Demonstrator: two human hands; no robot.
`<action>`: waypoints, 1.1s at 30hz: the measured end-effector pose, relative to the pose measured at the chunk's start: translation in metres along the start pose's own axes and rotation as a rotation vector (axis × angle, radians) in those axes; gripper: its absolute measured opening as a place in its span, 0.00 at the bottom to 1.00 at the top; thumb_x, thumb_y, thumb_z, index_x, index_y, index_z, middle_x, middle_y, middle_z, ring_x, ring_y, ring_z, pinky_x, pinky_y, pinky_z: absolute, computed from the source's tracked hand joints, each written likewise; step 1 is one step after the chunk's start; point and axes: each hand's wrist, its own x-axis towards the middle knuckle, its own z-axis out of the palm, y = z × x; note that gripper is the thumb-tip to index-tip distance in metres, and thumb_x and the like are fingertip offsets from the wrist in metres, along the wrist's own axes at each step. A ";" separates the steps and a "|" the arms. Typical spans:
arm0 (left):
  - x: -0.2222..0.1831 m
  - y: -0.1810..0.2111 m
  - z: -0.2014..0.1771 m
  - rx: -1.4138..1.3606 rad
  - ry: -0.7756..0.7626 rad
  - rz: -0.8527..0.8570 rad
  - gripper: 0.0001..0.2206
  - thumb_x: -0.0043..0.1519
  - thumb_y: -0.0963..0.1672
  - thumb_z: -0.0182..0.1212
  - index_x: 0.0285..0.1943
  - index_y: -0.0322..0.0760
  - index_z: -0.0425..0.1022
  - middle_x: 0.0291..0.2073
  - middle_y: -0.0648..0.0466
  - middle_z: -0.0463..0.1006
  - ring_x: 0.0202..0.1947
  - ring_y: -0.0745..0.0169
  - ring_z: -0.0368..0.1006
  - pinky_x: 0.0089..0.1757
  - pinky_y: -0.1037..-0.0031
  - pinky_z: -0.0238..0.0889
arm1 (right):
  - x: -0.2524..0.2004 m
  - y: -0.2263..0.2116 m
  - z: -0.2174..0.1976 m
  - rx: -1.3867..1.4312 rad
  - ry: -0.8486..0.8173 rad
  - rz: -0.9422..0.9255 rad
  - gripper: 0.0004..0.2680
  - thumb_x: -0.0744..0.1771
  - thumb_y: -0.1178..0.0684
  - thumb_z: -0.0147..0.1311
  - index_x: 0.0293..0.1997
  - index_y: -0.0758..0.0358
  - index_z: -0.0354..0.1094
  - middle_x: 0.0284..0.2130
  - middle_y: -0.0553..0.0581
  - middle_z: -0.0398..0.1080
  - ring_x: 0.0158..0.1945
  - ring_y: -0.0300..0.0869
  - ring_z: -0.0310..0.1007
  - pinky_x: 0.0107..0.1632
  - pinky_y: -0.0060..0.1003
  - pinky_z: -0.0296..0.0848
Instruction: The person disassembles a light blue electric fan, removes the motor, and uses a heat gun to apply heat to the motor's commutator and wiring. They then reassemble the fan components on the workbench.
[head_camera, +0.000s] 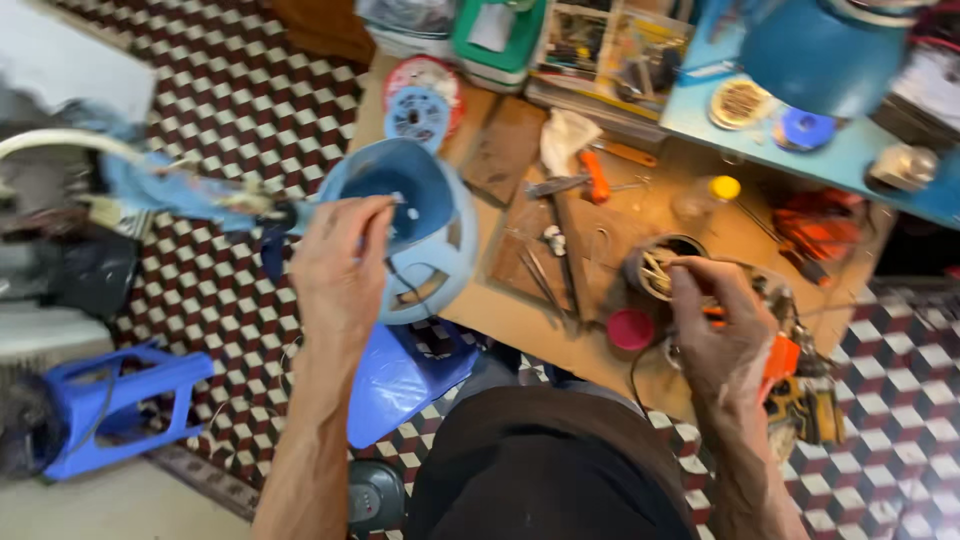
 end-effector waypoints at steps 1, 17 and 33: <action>-0.001 0.001 0.000 -0.013 -0.010 -0.037 0.06 0.66 0.37 0.66 0.50 0.34 0.78 0.43 0.48 0.79 0.41 0.53 0.78 0.42 0.68 0.71 | 0.002 -0.024 0.022 0.056 -0.060 -0.086 0.06 0.70 0.57 0.58 0.50 0.66 0.74 0.39 0.56 0.77 0.40 0.38 0.77 0.44 0.32 0.75; -0.001 -0.015 -0.021 -0.116 -0.101 -0.031 0.05 0.66 0.40 0.63 0.48 0.35 0.77 0.38 0.50 0.75 0.42 0.50 0.74 0.41 0.63 0.69 | 0.036 -0.133 0.166 0.121 -0.267 -0.632 0.09 0.66 0.60 0.63 0.50 0.64 0.68 0.44 0.59 0.73 0.46 0.50 0.76 0.48 0.41 0.74; -0.005 -0.025 -0.029 -0.299 -0.083 0.020 0.06 0.65 0.39 0.65 0.49 0.35 0.75 0.39 0.50 0.76 0.43 0.50 0.74 0.43 0.64 0.69 | 0.051 -0.140 0.137 0.415 -0.518 -0.076 0.11 0.71 0.54 0.48 0.61 0.63 0.65 0.47 0.52 0.77 0.47 0.38 0.77 0.50 0.33 0.73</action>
